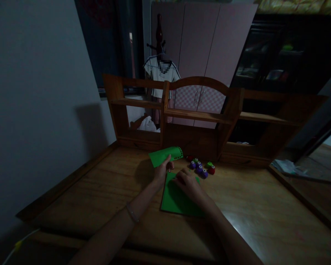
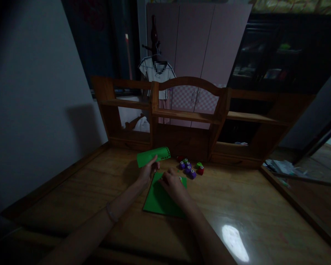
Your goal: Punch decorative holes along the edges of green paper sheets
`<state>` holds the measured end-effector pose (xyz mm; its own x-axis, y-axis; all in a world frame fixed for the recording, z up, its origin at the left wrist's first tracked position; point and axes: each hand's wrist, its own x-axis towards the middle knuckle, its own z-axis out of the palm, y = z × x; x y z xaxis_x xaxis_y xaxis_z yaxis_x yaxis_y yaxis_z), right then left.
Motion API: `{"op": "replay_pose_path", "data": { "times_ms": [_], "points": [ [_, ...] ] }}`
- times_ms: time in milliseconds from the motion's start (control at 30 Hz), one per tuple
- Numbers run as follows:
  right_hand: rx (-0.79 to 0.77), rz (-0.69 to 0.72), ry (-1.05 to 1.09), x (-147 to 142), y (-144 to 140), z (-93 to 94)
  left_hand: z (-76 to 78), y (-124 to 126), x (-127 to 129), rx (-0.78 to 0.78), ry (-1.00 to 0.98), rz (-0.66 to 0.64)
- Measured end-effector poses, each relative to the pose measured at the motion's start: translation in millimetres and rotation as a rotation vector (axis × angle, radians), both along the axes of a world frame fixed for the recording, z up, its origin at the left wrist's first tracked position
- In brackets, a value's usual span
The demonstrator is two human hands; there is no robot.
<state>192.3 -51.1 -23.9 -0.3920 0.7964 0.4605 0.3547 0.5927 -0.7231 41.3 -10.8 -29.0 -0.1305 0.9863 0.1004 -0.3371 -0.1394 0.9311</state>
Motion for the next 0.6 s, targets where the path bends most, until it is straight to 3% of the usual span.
{"op": "replay_pose_path", "data": {
  "times_ms": [100, 200, 333, 500, 600],
  "points": [
    [-0.122, -0.021, 0.219, -2, 0, 8.7, -1.3, 1, 0, -0.021, -0.015, 0.024],
    [-0.352, 0.027, 0.507, -3, 3, 14.7, -2.3, 2, 0, -0.031, -0.004, 0.047],
    [-0.545, 0.115, 0.815, -1, 8, 15.2, -1.7, 2, -1, 0.006, 0.005, 0.057],
    [-0.747, 0.146, 0.956, -1, 13, 12.0, 3.3, -7, 2, 0.026, 0.171, 0.212],
    [-0.808, 0.079, 0.952, -1, 16, 12.1, 13.1, -22, 7, 0.072, 0.186, 0.133]
  ]
}}
